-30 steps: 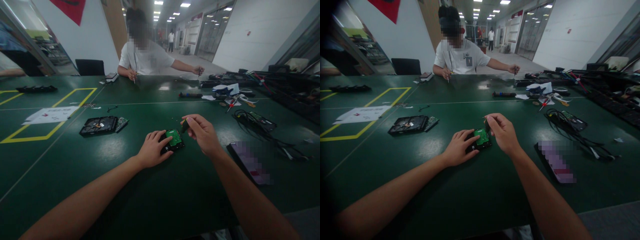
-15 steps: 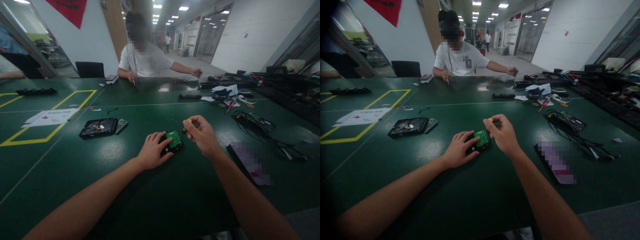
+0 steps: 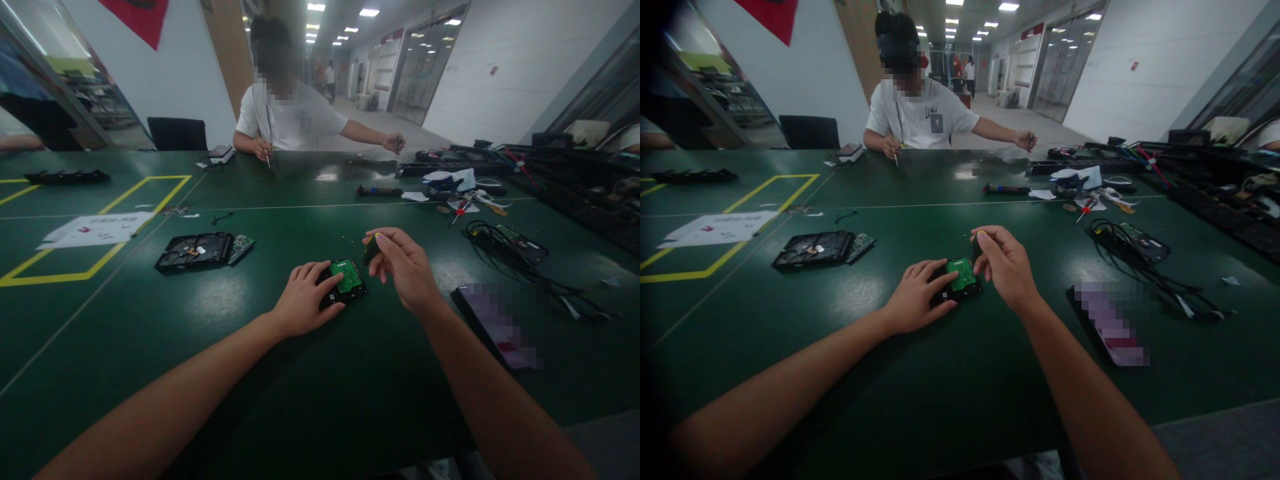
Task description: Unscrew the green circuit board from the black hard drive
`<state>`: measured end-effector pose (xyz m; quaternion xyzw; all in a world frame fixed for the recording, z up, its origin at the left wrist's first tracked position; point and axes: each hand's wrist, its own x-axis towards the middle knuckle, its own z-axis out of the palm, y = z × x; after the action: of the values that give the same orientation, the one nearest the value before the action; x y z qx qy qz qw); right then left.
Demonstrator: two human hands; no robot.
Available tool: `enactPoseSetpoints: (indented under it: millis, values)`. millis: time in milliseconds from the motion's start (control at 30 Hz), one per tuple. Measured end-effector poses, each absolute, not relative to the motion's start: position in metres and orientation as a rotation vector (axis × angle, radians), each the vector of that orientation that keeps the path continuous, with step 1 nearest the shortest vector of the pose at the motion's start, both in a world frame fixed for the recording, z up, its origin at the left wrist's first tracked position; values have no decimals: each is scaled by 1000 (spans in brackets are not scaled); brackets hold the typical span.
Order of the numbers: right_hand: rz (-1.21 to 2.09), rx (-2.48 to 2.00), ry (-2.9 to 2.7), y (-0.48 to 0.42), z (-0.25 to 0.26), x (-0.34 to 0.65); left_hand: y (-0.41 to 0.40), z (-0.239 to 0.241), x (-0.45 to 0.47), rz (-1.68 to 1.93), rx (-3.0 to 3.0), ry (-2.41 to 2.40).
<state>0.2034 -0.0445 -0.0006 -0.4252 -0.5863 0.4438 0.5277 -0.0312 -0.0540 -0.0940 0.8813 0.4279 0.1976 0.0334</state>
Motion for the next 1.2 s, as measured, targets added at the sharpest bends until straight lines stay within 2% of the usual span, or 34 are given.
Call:
enactPoseSetpoints:
  millis: [600,1200]
  values:
    - [936,-1052,-1447,-43,-1,204,-55,-92,-31,620,2702,1317]
    - [997,-1030,-1480,-48,2,204,-55,-93,-31,602,2721,1321]
